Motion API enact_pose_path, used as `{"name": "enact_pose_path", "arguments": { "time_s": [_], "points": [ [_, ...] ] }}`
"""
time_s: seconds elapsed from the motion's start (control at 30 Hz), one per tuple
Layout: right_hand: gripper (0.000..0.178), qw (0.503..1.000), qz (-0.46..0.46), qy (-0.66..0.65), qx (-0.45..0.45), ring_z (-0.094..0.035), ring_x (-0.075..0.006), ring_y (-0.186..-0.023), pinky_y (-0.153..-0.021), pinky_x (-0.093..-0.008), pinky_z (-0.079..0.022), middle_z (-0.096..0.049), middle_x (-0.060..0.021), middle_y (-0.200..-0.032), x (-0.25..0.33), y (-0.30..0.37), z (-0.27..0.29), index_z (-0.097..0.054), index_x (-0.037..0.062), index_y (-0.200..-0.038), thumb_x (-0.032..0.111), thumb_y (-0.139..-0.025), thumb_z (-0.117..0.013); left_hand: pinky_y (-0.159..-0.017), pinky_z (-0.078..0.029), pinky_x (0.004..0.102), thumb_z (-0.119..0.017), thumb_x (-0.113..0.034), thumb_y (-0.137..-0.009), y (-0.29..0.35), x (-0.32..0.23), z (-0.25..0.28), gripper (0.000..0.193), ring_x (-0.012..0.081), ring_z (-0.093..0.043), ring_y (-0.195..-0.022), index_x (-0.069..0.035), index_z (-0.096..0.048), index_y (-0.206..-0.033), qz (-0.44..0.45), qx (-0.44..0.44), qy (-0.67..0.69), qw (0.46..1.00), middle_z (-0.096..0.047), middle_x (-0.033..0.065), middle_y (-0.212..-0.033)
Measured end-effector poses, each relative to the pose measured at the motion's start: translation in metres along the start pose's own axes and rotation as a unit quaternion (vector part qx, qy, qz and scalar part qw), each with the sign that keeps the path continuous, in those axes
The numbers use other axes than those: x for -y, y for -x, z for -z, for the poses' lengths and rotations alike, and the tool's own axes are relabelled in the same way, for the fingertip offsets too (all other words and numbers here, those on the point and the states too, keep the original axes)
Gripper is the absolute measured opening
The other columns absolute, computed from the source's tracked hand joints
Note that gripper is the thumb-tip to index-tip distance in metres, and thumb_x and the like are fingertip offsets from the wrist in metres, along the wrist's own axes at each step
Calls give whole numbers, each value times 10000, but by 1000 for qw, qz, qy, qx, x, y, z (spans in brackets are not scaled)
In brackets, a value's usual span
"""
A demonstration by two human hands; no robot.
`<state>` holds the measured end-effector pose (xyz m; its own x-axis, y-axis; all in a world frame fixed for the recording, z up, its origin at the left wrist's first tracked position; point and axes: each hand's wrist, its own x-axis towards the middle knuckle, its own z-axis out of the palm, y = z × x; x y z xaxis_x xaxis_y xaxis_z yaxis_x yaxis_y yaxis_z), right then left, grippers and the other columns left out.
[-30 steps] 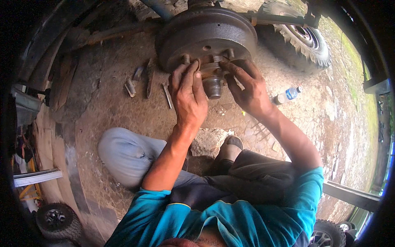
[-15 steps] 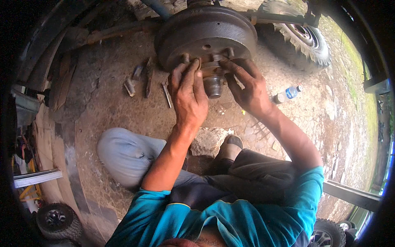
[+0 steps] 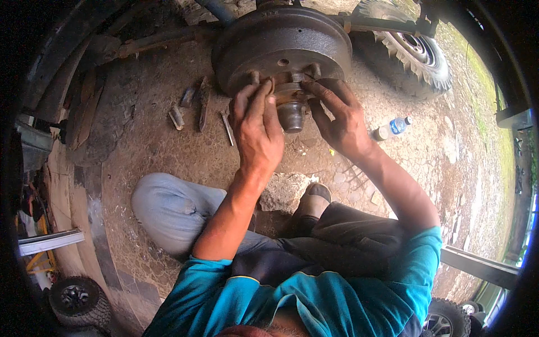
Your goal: The person sits on the ground and works on a vehicle wheel hub, using their hands to manipulate and remove a metal retaining clip. They then use a metal tool to pry and adjust components within the hub assembly.
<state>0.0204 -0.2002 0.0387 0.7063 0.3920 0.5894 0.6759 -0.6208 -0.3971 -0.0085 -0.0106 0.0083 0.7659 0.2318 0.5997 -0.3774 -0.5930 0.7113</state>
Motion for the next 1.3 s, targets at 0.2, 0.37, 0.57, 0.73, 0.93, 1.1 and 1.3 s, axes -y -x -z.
{"name": "enact_pose_path", "arguments": {
  "time_s": [0.2, 0.37, 0.57, 0.73, 0.93, 1.1, 1.3],
  "points": [
    [451, 1000, 11, 9, -1, -724, -388, -1122, -937, -447, -593, -715, -200, -1258, 1, -1, -1, -729, 74, -1373, -41, -937, -742, -1059, -481, 494, -568, -131, -1089, -1, 13, -2, 320, 409, -627, -1206, 13, -725, -1328, 11, 3, -2, 1000, -664, 215, -1275],
    [443, 1000, 5, -3, -1, -724, -390, -1121, -937, -449, -593, -715, -203, -1259, 1, -2, 0, -729, 68, -1369, -41, -940, -740, -1063, -485, 509, -550, -139, -1105, -1, 16, -2, 327, 423, -625, -1211, 23, -707, -1342, -4, 7, 3, 1000, -656, 224, -1296],
    [435, 1000, 4, -6, -11, -722, -399, -1118, -936, -452, -591, -720, -211, -1248, 0, -2, -5, -727, 60, -1362, -40, -939, -740, -1066, -485, 512, -552, -144, -1106, 3, 5, 3, 327, 425, -625, -1214, 42, -710, -1323, -20, 13, -8, 1000, -663, 233, -1293],
    [435, 1000, 10, 3, -10, -723, -400, -1113, -933, -454, -592, -720, -214, -1243, 1, -3, -5, -723, 51, -1360, -43, -936, -739, -1078, -476, 503, -576, -125, -1094, -3, 12, 3, 321, 408, -626, -1219, 28, -717, -1338, 3, 22, -10, 1000, -661, 204, -1319],
    [435, 1000, 5, -8, -9, -721, -406, -1114, -932, -459, -591, -720, -216, -1243, 0, -4, -7, -721, 48, -1364, -44, -939, -732, -1062, -489, 508, -596, -115, -1084, -9, 9, 1, 323, 417, -628, -1236, 31, -713, -1348, 9, 21, -33, 999, -658, 218, -1329],
    [457, 1000, 23, 4, -21, -725, -405, -1069, -890, -469, -597, -716, -208, -1204, 2, -5, -7, -727, 57, -1360, -50, -916, -746, -1065, -489, 506, -587, -113, -1085, -2, 3, 10, 319, 423, -631, -1232, 37, -719, -1333, -8, 20, -16, 1000, -663, 230, -1304],
    [478, 999, 20, 4, -27, -724, -407, -1054, -879, -476, -601, -718, -206, -1184, 0, -4, -11, -731, 69, -1363, -57, -902, -753, -1076, -487, 509, -560, -118, -1098, -3, 9, 8, 333, 430, -633, -1224, 49, -710, -1345, -10, 23, -10, 1000, -657, 252, -1312]
  ]
}}
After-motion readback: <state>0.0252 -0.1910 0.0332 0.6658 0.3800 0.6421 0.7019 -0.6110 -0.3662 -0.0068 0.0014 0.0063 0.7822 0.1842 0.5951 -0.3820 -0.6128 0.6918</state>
